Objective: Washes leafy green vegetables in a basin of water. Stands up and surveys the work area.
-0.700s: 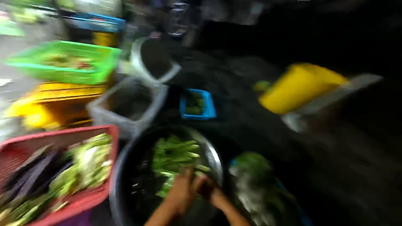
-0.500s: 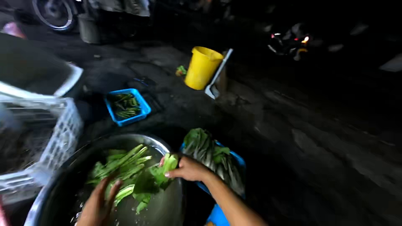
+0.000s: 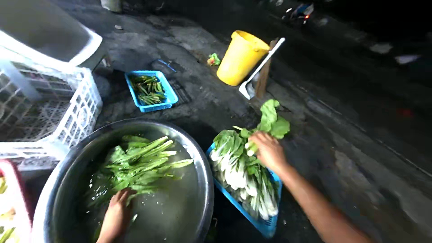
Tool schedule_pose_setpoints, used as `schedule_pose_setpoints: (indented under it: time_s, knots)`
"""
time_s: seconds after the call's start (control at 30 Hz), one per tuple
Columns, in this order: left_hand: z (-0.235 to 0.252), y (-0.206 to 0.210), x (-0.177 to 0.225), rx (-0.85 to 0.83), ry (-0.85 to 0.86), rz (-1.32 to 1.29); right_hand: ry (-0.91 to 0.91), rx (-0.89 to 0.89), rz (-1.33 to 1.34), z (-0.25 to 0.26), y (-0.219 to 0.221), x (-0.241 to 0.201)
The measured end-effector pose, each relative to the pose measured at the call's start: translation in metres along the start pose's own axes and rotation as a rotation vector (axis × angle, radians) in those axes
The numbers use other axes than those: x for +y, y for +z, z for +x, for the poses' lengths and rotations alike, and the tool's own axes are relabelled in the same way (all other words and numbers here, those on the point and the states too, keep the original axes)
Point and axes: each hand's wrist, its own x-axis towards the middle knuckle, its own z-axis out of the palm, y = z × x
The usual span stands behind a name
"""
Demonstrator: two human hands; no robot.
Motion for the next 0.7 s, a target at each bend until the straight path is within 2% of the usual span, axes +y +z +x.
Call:
schedule_pose_setpoints:
  time_s: [0.07,0.13,0.23,0.4,0.53,0.6,0.7]
  knots:
    - [0.001,0.009,0.007,-0.030,0.070,0.069,-0.053,-0.162,-0.085,-0.004,0.082,0.003]
    - [0.001,0.016,0.010,0.001,0.193,0.115,-0.129,-0.257,-0.085,-0.014,0.140,0.001]
    - [0.001,0.027,0.003,0.066,0.326,0.114,-0.127,-0.236,-0.054,-0.028,0.164,-0.008]
    - [0.005,0.054,-0.007,-0.039,0.352,0.062,-0.120,-0.165,-0.019,-0.046,0.134,-0.009]
    - [0.011,0.080,-0.004,0.007,0.483,0.055,0.031,0.127,0.386,-0.057,0.074,0.005]
    - [0.013,0.086,0.004,0.033,0.521,0.028,-0.023,0.254,0.608,-0.066,0.044,0.022]
    - [0.018,0.090,0.023,0.068,0.538,-0.033,-0.160,0.253,0.798,-0.082,-0.006,0.035]
